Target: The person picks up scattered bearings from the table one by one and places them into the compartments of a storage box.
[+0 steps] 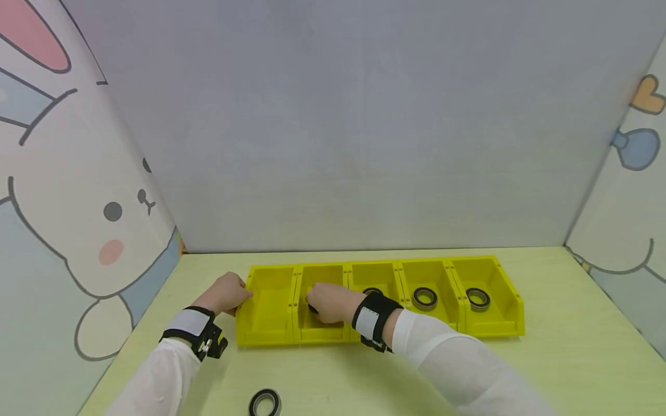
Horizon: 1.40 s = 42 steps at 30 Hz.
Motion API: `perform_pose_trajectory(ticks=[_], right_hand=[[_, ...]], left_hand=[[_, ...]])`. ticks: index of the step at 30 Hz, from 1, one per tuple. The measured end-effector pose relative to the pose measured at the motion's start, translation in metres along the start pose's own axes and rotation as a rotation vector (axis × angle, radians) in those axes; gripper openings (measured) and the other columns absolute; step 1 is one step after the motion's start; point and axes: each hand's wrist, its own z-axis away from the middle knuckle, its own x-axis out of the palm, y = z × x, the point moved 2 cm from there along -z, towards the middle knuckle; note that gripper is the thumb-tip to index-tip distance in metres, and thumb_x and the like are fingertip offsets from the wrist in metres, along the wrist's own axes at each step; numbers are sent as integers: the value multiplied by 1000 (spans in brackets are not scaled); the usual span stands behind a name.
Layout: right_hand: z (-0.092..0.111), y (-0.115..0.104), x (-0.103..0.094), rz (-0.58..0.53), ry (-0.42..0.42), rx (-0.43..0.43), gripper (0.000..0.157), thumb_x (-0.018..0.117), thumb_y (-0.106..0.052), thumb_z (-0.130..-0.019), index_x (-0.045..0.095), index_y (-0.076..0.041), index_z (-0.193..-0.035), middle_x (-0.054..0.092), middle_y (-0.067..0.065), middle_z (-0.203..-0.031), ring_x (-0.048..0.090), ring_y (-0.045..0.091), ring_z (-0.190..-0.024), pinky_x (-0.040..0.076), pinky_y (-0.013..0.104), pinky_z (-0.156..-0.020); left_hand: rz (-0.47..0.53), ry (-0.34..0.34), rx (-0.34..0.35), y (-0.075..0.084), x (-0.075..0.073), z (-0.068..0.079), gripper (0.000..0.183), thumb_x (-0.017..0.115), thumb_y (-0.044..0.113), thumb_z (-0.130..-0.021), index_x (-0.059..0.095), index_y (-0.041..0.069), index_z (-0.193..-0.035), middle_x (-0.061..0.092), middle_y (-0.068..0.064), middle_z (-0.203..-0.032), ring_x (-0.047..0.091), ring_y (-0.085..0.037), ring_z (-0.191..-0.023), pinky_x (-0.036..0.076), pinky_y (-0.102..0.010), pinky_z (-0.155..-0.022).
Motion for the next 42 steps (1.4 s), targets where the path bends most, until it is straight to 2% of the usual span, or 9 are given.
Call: perform_pose_trajectory(ticks=[9, 17, 22, 25, 30, 33, 36, 38, 42], right_hand=[[1, -5, -2, 17, -8, 13, 18, 61, -5, -89, 52, -12, -75, 43, -2, -64, 38, 10, -56, 31, 19, -50], [2, -8, -3, 61, 14, 23, 13, 60, -5, -91, 57, -11, -79, 48, -2, -67, 41, 10, -59, 34, 19, -53], [1, -7, -1, 63, 14, 40, 9, 60, -9, -91, 59, -11, -82, 49, -2, -68, 43, 10, -60, 37, 19, -54], [3, -5, -5, 12, -35, 64, 5, 61, -15, -91, 61, -10, -92, 52, -1, -72, 43, 9, -60, 37, 20, -54], [17, -6, -27, -2, -45, 83, 39, 64, -26, -90, 58, -10, -126, 65, 3, -107, 60, 9, -79, 50, 19, -65], [34, -15, -49, 66, -1, 52, 50, 62, -35, -91, 51, -13, -135, 56, 6, -130, 60, 17, -107, 53, 28, -85], [52, -28, -69, 155, 51, -27, 63, 58, -47, -90, 39, -20, -144, 36, 7, -149, 41, 24, -133, 41, 44, -104], [63, -38, -79, 210, 92, -91, 72, 54, -56, -88, 29, -25, -148, 21, 5, -156, 25, 26, -141, 31, 52, -109], [79, -61, -87, 255, 176, -225, 83, 48, -67, -85, 13, -31, -151, 1, 1, -159, 7, 27, -145, 23, 58, -110]], left_hand=[[42, 8, 35, -3, 2, 0, 16, 53, 7, -92, 57, -7, -85, 60, -13, -83, 62, -17, -68, 58, -33, -60], [32, 2, 16, -1, 1, 0, 16, 53, 7, -93, 58, -8, -92, 60, -13, -86, 62, -18, -71, 58, -33, -62], [38, 8, 28, 0, 0, 1, 16, 54, 6, -92, 59, -8, -88, 60, -13, -85, 62, -17, -69, 58, -34, -61], [37, 7, 28, 0, 0, 1, 16, 54, 6, -92, 59, -9, -89, 60, -14, -85, 62, -17, -70, 58, -34, -62], [38, -5, 17, 0, -1, 1, 17, 54, 6, -92, 59, -10, -94, 61, -15, -88, 63, -18, -72, 58, -34, -62], [34, -4, 15, 0, -1, 0, 17, 55, 6, -92, 60, -10, -94, 62, -14, -88, 64, -18, -72, 58, -33, -61], [28, -6, 16, -1, -1, -2, 18, 55, 7, -92, 60, -10, -96, 63, -15, -89, 65, -18, -72, 58, -32, -61], [31, -11, 12, -1, -1, -3, 19, 55, 7, -92, 60, -11, -97, 63, -15, -89, 65, -18, -71, 58, -32, -61], [34, -11, 3, -2, -1, -3, 17, 55, 7, -91, 60, -9, -93, 60, -11, -81, 62, -16, -66, 58, -31, -60]])
